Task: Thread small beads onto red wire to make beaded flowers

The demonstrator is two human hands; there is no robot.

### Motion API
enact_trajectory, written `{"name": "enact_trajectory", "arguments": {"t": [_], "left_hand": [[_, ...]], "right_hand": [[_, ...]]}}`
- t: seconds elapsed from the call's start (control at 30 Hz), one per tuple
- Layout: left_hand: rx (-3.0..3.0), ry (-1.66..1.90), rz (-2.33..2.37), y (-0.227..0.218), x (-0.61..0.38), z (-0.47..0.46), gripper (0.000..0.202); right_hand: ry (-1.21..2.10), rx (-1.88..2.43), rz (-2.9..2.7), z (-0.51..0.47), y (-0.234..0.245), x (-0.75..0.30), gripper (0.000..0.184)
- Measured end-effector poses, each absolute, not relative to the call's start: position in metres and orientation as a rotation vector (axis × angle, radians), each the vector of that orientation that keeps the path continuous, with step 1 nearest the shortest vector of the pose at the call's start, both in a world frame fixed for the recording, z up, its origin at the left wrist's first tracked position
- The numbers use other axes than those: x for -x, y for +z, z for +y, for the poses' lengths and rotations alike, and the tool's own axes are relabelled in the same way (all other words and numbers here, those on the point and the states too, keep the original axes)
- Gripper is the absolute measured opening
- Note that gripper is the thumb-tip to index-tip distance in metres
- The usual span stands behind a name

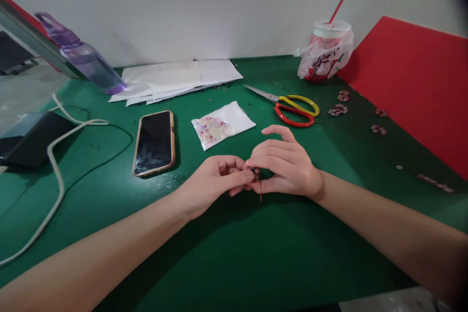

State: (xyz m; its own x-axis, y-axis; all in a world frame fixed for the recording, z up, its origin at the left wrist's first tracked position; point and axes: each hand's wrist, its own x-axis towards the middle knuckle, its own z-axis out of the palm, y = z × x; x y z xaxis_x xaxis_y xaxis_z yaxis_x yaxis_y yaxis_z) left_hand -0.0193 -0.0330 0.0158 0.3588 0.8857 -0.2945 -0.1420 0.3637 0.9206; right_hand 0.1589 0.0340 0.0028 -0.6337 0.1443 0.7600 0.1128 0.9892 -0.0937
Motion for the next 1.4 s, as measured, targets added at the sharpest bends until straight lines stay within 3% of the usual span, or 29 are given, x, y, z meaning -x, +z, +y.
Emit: {"name": "enact_trajectory", "arguments": {"t": [0.2, 0.47, 0.7, 1.13, 1.4], "left_hand": [[-0.756, 0.961, 0.823, 0.012, 0.021, -0.033, 0.029], [-0.716, 0.973, 0.799, 0.011, 0.02, -0.032, 0.031], [-0.841, 0.925, 0.87, 0.009, 0.021, -0.033, 0.012], [-1.156, 0.873, 1.214, 0.015, 0.01, -0.038, 0.002], [-1.177, 0.843, 1.249, 0.019, 0.009, -0.037, 0.008]], "right_hand": [[0.066, 0.26, -2.192, 0.037, 0.002, -0.16, 0.023], [0.051, 0.319, -2.165, 0.036, 0.002, -0.159, 0.024], [0.081, 0.306, -2.168, 0.036, 0.001, -0.159, 0.017], [0.085, 0.26, -2.247, 0.028, -0.003, -0.157, 0.018], [0.075, 0.234, -2.231, 0.028, -0.002, -0.155, 0.017]]}}
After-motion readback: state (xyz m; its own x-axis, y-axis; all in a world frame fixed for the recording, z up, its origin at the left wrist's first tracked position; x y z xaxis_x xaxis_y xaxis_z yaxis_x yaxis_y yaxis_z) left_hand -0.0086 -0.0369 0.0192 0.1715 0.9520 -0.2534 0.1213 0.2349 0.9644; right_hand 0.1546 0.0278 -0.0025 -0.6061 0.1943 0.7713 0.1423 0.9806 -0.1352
